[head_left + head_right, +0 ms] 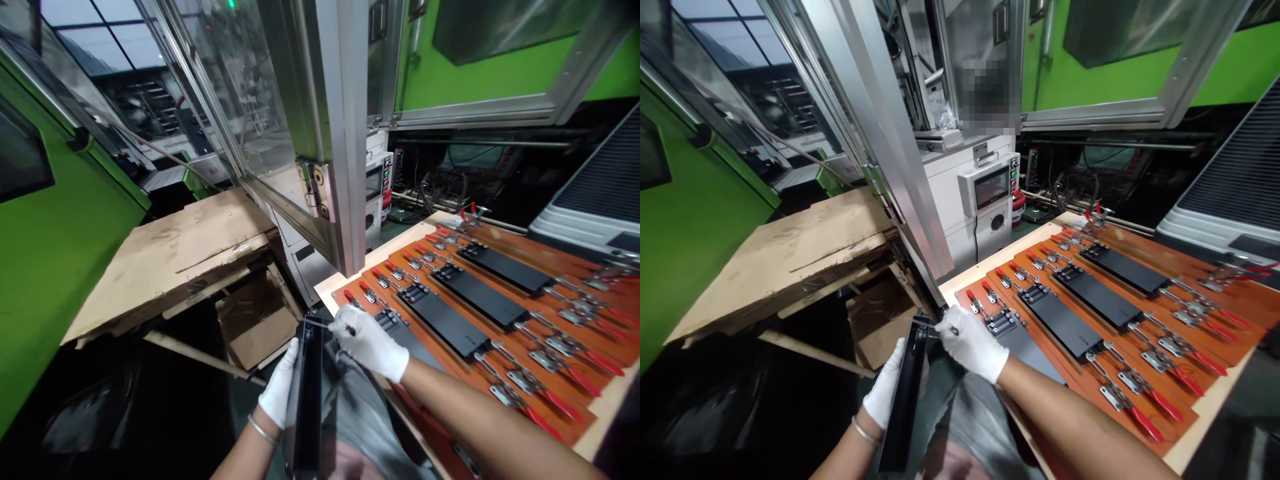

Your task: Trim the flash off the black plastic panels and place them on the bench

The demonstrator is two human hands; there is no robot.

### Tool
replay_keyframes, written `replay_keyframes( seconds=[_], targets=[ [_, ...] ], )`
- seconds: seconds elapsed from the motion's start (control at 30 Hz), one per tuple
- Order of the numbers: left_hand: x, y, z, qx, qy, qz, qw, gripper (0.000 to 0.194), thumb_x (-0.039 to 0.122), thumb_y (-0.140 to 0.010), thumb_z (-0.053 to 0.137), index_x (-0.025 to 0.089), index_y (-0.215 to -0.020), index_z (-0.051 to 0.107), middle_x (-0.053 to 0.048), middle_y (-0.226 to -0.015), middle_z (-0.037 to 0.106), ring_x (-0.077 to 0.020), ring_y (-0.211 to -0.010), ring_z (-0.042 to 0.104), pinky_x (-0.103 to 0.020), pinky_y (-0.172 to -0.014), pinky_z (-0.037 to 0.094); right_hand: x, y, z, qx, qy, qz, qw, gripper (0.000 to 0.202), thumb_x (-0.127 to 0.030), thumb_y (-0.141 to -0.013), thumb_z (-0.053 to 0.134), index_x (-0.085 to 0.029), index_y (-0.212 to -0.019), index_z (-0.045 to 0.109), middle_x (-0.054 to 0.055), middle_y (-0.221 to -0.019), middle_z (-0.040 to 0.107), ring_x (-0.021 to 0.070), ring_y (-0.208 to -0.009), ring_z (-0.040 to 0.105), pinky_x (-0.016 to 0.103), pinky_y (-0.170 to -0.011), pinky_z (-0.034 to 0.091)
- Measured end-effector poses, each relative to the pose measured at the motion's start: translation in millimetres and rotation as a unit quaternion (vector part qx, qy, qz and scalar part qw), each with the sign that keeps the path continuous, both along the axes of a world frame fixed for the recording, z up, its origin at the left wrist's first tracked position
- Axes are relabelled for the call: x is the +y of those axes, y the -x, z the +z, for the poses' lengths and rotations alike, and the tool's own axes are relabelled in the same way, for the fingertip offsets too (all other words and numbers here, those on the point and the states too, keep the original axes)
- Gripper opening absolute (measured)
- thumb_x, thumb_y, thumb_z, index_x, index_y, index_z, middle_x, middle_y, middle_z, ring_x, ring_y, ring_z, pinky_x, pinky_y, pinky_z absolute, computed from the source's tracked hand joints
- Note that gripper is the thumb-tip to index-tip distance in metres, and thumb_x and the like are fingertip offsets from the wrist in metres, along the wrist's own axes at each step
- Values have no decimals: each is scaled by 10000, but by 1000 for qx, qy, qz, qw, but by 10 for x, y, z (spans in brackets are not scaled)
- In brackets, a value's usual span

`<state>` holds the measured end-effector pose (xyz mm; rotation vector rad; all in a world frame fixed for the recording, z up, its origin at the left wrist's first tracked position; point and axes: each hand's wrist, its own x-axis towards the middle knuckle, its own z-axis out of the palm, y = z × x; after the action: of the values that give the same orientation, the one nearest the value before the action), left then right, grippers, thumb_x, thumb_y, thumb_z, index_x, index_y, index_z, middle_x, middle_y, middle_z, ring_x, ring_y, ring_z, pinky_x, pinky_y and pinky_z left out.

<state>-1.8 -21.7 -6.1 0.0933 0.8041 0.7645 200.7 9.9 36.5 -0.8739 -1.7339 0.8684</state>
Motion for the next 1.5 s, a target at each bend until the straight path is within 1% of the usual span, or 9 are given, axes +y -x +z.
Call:
replay_keyframes(
  seconds=[0.2,0.4,0.53,0.7,0.83,0.97,1.1,1.23,1.5],
  targets=[
    [53,-22,8,10,-29,52,998,402,535,-803,631,137,-838,672,-2,-532,630,-147,-465,614,-239,-505,500,-309,122,-66,-21,-2,119,993,180,-38,-635,491,-193,-640,582,-11,-700,591,122,-651,565,218,-616,438],
    [47,-20,60,50,-14,81,995,419,541,-794,636,134,-889,676,-10,-540,646,-150,-436,601,-254,-500,508,-325,161,-35,13,10,25,1000,171,-69,-713,472,-189,-694,593,14,-745,604,135,-712,586,243,-676,452],
    [66,-24,99,76,-11,123,989,439,554,-789,633,138,-920,678,-14,-551,658,-158,-443,610,-264,-513,519,-462,167,-9,-67,27,131,989,163,-44,-645,487,-191,-639,559,-16,-684,565,114,-628,543,212,-593,412],
    [76,-59,139,80,2,123,989,401,506,-801,647,136,-954,666,-16,-595,681,-148,-470,631,-252,-534,536,-479,171,-13,-6,32,31,999,173,-58,-712,459,-191,-675,563,-3,-718,567,125,-710,562,230,-695,440],
    [107,-83,164,98,13,142,985,460,577,-783,625,140,-920,667,-12,-557,659,-151,-425,609,-259,-483,529,-521,165,-6,-72,56,124,988,151,-55,-656,485,-193,-628,540,-20,-671,555,109,-617,528,203,-578,399],
    [136,-86,191,93,9,137,986,438,564,-795,618,140,-888,674,-4,-527,644,-149,-405,598,-262,-475,530,-547,150,4,-25,69,57,996,184,-43,-682,456,-196,-671,556,-15,-699,564,118,-677,547,222,-665,429],
    [168,-72,227,110,-6,162,981,451,570,-785,626,131,-869,688,-9,-504,637,-155,-390,587,-271,-458,525,-572,154,-20,-27,63,94,993,171,-51,-686,465,-202,-646,535,-21,-684,555,116,-649,535,214,-621,421],
    [204,-70,290,127,-12,203,971,395,519,-818,615,141,-899,698,-6,-536,661,-147,-410,598,-261,-479,532,-629,171,-47,-16,79,28,996,174,-51,-718,470,-209,-672,526,-29,-673,545,119,-651,529,224,-646,426],
    [236,-135,454,146,-16,241,959,364,495,-855,579,153,-877,702,4,-545,671,-127,-419,605,-226,-466,525,-697,166,-11,-21,89,15,996,193,-37,-706,485,-215,-705,558,-28,-715,598,123,-687,558,221,-693,438]
  ],
)
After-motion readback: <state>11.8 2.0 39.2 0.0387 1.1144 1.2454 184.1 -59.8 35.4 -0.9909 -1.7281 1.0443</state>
